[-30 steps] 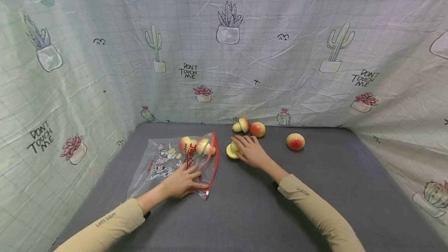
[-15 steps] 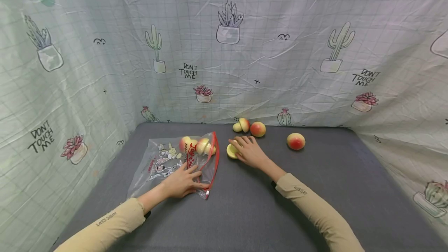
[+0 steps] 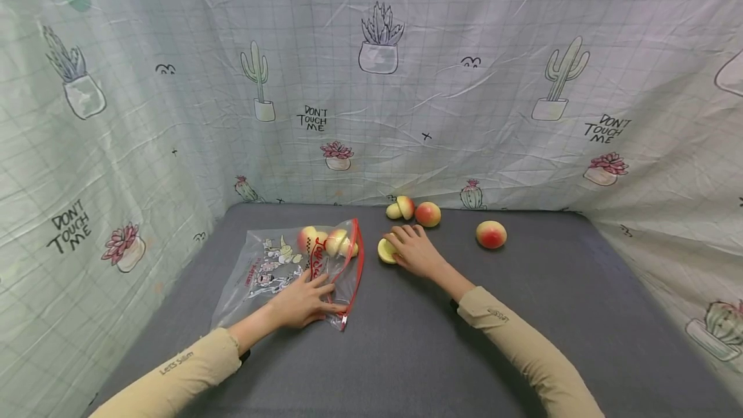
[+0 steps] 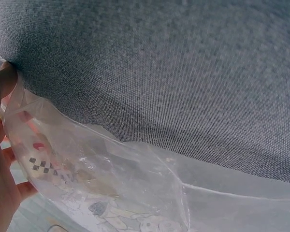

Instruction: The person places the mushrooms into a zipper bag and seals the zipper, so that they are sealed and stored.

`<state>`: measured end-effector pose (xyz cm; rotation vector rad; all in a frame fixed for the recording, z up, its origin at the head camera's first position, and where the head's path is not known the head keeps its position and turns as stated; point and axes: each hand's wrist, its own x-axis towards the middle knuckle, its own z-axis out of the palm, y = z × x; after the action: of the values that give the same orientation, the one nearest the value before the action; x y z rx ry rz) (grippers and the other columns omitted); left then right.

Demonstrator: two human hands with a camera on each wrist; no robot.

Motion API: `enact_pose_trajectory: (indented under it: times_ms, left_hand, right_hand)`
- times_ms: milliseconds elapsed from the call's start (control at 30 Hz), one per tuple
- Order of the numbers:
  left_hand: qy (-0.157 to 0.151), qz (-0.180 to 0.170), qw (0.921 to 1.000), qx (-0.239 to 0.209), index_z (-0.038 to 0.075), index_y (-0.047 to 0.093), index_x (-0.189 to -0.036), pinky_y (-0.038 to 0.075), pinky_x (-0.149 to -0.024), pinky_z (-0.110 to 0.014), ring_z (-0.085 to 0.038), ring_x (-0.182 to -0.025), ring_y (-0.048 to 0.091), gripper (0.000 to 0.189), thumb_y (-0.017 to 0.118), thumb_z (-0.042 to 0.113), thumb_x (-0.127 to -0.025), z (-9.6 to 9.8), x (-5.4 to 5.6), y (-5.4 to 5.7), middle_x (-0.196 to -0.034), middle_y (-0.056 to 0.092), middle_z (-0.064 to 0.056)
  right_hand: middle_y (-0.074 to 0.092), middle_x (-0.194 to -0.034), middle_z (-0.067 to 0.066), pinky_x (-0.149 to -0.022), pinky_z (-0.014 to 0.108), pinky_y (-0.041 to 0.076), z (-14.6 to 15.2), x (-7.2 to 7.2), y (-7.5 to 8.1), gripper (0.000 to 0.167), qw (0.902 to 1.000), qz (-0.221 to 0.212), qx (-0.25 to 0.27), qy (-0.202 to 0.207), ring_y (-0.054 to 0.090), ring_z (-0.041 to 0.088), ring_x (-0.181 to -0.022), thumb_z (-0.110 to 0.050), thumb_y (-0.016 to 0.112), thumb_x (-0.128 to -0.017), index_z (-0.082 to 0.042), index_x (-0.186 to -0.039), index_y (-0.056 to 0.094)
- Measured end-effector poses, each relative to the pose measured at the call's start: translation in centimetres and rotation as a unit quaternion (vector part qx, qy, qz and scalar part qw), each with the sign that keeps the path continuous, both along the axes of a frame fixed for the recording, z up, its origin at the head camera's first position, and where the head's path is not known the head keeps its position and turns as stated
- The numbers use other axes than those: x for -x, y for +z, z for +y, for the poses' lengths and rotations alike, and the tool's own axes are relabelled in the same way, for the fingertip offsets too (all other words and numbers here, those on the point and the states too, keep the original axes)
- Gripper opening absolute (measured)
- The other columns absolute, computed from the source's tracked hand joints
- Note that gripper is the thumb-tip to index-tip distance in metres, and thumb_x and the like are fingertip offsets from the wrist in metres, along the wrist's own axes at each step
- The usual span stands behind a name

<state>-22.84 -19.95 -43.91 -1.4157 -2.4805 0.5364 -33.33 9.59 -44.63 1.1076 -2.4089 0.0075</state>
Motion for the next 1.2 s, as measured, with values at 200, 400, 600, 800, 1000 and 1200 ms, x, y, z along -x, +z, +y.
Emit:
enact_pose_trajectory:
  times_ms: [200, 400, 600, 800, 1000, 1200]
  left_hand:
    - [0.001, -0.003, 1.0, 0.001, 0.048, 0.042, -0.127, 0.039, -0.086, -0.052, -0.032, -0.118, 0.047, 0.043, 0.051, 0.041, -0.086, 0.0, 0.0, 0.0, -0.12, 0.056, -0.003]
    - [-0.001, -0.006, 1.0, 0.0, 0.048, 0.042, -0.127, 0.039, -0.086, -0.052, -0.032, -0.118, 0.047, 0.043, 0.052, 0.041, -0.086, 0.0, 0.0, 0.0, -0.12, 0.056, -0.003]
    - [-0.004, -0.01, 0.9999, 0.0, 0.047, 0.042, -0.127, 0.038, -0.087, -0.053, -0.032, -0.118, 0.047, 0.043, 0.052, 0.041, -0.085, -0.1, 0.1, 0.0, -0.121, 0.056, -0.003]
    - [-0.034, 0.009, 0.9991, -0.024, 0.046, 0.044, -0.126, 0.04, -0.084, -0.052, -0.032, -0.114, 0.05, 0.044, 0.054, 0.041, -0.084, -0.3, 0.3, -0.2, -0.116, 0.058, -0.003]
    - [-0.056, 0.015, 0.9974, -0.044, 0.048, 0.034, -0.131, 0.038, -0.084, -0.052, -0.031, -0.117, 0.047, 0.044, 0.046, 0.042, -0.089, -0.5, 0.6, -0.7, -0.118, 0.056, -0.003]
    - [-0.025, -0.001, 0.9995, -0.019, 0.045, 0.047, -0.124, 0.04, -0.085, -0.053, -0.032, -0.115, 0.049, 0.043, 0.056, 0.04, -0.083, 0.0, 0.3, -0.2, -0.116, 0.058, -0.004]
  right_hand:
    - [0.051, -0.114, 0.006, -0.085, 0.044, 0.036, 0.5, -0.1, 0.1, 0.041, 1.0, 0.009, 0.001, 0.001, 0.047, 0.022, -0.101, -0.027, 0.064, -0.08, -0.014, -0.117, 0.053]
    - [0.051, -0.111, 0.006, -0.083, 0.043, 0.037, 0.9, -0.2, 0.0, 0.041, 0.9997, 0.024, -0.001, 0.008, 0.048, 0.023, -0.099, -0.025, 0.067, -0.077, -0.014, -0.114, 0.053]
    - [0.051, -0.11, 0.006, -0.083, 0.042, 0.037, 1.4, -0.5, 0.3, 0.041, 0.9995, 0.025, -0.02, 0.001, 0.047, 0.022, -0.097, -0.025, 0.068, -0.076, -0.014, -0.113, 0.053]
    - [0.052, -0.109, 0.006, -0.083, 0.042, 0.037, 1.8, -0.6, 0.2, 0.044, 0.9989, 0.038, -0.026, -0.005, 0.048, 0.022, -0.096, -0.025, 0.07, -0.074, -0.012, -0.113, 0.054]
    - [0.053, -0.11, 0.007, -0.083, 0.041, 0.036, 2.0, -0.7, 0.2, 0.046, 0.9984, 0.043, -0.034, -0.006, 0.048, 0.022, -0.097, -0.025, 0.07, -0.073, -0.01, -0.114, 0.055]
    - [0.052, -0.109, 0.007, -0.083, 0.041, 0.036, 2.1, -0.8, 0.5, 0.046, 0.9981, 0.044, -0.042, -0.011, 0.048, 0.022, -0.097, -0.024, 0.071, -0.072, -0.01, -0.113, 0.055]
